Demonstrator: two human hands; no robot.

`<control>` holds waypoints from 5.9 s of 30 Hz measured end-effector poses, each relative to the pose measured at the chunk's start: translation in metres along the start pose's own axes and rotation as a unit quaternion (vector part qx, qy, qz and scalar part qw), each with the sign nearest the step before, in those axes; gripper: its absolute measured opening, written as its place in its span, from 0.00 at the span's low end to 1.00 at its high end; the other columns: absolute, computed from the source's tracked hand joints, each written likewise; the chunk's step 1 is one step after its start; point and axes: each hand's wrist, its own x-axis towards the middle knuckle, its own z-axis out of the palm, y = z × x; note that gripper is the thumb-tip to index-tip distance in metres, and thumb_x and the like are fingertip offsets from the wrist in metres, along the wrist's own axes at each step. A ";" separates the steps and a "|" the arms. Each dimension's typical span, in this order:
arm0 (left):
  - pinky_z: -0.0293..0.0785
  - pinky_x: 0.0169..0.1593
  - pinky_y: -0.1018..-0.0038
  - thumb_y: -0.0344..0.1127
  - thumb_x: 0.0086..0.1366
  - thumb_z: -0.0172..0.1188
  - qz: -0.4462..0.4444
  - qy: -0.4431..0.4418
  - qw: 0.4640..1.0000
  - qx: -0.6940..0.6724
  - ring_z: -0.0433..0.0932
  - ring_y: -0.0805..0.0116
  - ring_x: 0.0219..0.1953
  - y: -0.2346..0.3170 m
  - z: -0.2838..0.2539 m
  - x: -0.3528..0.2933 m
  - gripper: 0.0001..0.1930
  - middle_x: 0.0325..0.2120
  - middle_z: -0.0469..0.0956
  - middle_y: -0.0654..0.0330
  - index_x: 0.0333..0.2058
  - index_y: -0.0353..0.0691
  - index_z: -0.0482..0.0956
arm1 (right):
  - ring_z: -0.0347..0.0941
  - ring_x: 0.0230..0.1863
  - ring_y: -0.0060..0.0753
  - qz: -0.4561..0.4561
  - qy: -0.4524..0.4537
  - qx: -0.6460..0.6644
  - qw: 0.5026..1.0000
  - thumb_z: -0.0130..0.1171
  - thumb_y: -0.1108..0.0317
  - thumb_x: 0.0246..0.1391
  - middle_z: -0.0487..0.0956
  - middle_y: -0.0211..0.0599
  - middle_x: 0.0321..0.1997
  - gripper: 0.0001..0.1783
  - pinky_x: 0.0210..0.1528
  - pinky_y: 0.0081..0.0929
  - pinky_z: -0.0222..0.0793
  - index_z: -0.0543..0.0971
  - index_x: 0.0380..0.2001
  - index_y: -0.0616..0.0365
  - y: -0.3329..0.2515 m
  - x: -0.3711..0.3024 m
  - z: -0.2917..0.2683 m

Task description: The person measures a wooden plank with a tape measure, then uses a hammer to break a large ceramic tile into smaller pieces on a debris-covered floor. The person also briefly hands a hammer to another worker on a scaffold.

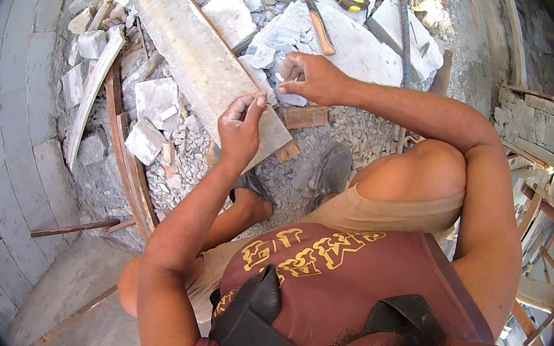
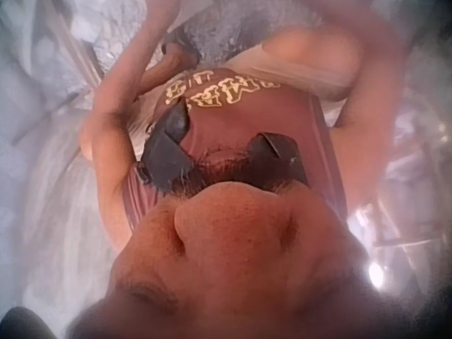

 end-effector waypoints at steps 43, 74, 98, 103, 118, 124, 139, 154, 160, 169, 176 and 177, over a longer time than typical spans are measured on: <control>0.61 0.64 0.59 0.27 0.60 0.73 0.298 -0.261 0.886 0.242 0.76 0.61 0.56 -0.080 -0.048 0.022 0.14 0.48 0.80 0.66 0.45 0.48 0.87 | 0.81 0.35 0.66 0.159 -0.122 -0.202 0.959 0.56 0.43 0.74 0.82 0.56 0.29 0.25 0.37 0.57 0.74 0.77 0.43 0.57 -0.057 -0.157 -0.002; 0.61 0.74 0.51 0.56 0.57 0.80 -0.015 0.127 0.912 0.391 0.68 0.42 0.68 -0.059 -0.063 0.010 0.56 0.68 0.64 0.41 0.75 0.39 0.59 | 0.69 0.19 0.29 0.293 -0.013 -0.062 0.954 0.65 0.51 0.69 0.75 0.32 0.21 0.23 0.23 0.36 0.67 0.78 0.32 0.62 -0.016 -0.127 -0.081; 0.78 0.60 0.59 0.66 0.71 0.67 -0.223 0.253 0.941 -0.043 0.85 0.49 0.54 -0.072 -0.074 0.024 0.45 0.53 0.84 0.36 0.58 0.18 0.79 | 0.80 0.41 0.27 0.324 0.024 0.334 0.885 0.64 0.75 0.65 0.83 0.35 0.46 0.18 0.41 0.30 0.79 0.79 0.57 0.63 -0.016 -0.094 0.121; 0.80 0.57 0.62 0.62 0.73 0.66 -0.209 0.240 0.945 -0.070 0.84 0.55 0.52 -0.008 -0.102 0.002 0.42 0.51 0.84 0.38 0.57 0.16 0.78 | 0.79 0.37 0.24 0.223 -0.025 0.357 0.907 0.67 0.69 0.64 0.84 0.33 0.45 0.21 0.42 0.26 0.80 0.79 0.59 0.62 -0.073 -0.118 0.096; 0.86 0.45 0.62 0.62 0.72 0.68 -0.137 0.238 0.959 -0.077 0.89 0.55 0.42 0.033 -0.155 0.103 0.45 0.48 0.85 0.38 0.54 0.11 0.76 | 0.80 0.39 0.23 0.103 0.076 0.336 0.933 0.67 0.69 0.62 0.83 0.37 0.44 0.34 0.40 0.25 0.79 0.73 0.69 0.70 -0.054 0.001 0.103; 0.81 0.57 0.58 0.67 0.66 0.70 -0.197 0.295 0.935 -0.003 0.85 0.46 0.53 -0.072 -0.134 0.138 0.52 0.52 0.83 0.32 0.54 0.06 0.75 | 0.83 0.48 0.31 0.127 0.156 0.263 0.944 0.63 0.71 0.58 0.86 0.45 0.52 0.31 0.51 0.30 0.80 0.77 0.64 0.71 0.009 0.008 0.134; 0.68 0.73 0.54 0.77 0.57 0.71 -0.253 0.390 0.878 0.111 0.72 0.32 0.69 -0.084 -0.106 0.085 0.69 0.68 0.68 0.26 0.72 0.14 0.55 | 0.72 0.24 0.20 0.247 0.117 0.331 0.903 0.63 0.62 0.69 0.79 0.33 0.31 0.22 0.26 0.24 0.70 0.77 0.59 0.64 -0.056 -0.041 0.080; 0.62 0.31 0.75 0.66 0.61 0.77 -0.353 0.343 0.821 -0.291 0.64 0.77 0.27 -0.098 0.011 0.019 0.33 0.27 0.73 0.69 0.45 0.40 0.83 | 0.68 0.19 0.24 0.351 0.090 0.377 0.852 0.55 0.49 0.76 0.73 0.29 0.26 0.19 0.19 0.32 0.71 0.74 0.47 0.56 -0.071 -0.068 0.069; 0.72 0.43 0.72 0.56 0.63 0.80 -0.301 0.337 0.822 -0.346 0.72 0.74 0.36 -0.109 0.002 0.020 0.26 0.36 0.77 0.68 0.47 0.41 0.84 | 0.70 0.20 0.28 0.410 0.018 0.479 0.776 0.53 0.44 0.76 0.73 0.33 0.26 0.26 0.19 0.35 0.73 0.75 0.47 0.61 -0.057 -0.079 0.079; 0.77 0.51 0.69 0.54 0.69 0.76 -0.267 0.303 0.840 -0.363 0.75 0.70 0.40 -0.121 -0.007 0.016 0.27 0.39 0.78 0.65 0.52 0.37 0.82 | 0.68 0.20 0.26 0.427 -0.008 0.495 0.757 0.54 0.42 0.75 0.72 0.30 0.26 0.26 0.21 0.34 0.74 0.75 0.46 0.59 -0.055 -0.078 0.074; 0.77 0.50 0.71 0.57 0.69 0.74 -0.264 0.308 0.847 -0.344 0.76 0.70 0.41 -0.121 -0.005 0.016 0.29 0.41 0.79 0.64 0.54 0.36 0.81 | 0.65 0.19 0.23 0.430 -0.016 0.507 0.747 0.55 0.42 0.74 0.70 0.28 0.25 0.25 0.19 0.32 0.68 0.74 0.46 0.56 -0.053 -0.078 0.076; 0.76 0.49 0.71 0.57 0.69 0.74 -0.267 0.310 0.847 -0.339 0.76 0.70 0.41 -0.121 -0.004 0.016 0.29 0.41 0.79 0.65 0.53 0.36 0.82 | 0.63 0.18 0.22 0.434 -0.007 0.498 0.750 0.56 0.42 0.74 0.69 0.26 0.24 0.24 0.17 0.32 0.66 0.74 0.45 0.55 -0.052 -0.078 0.076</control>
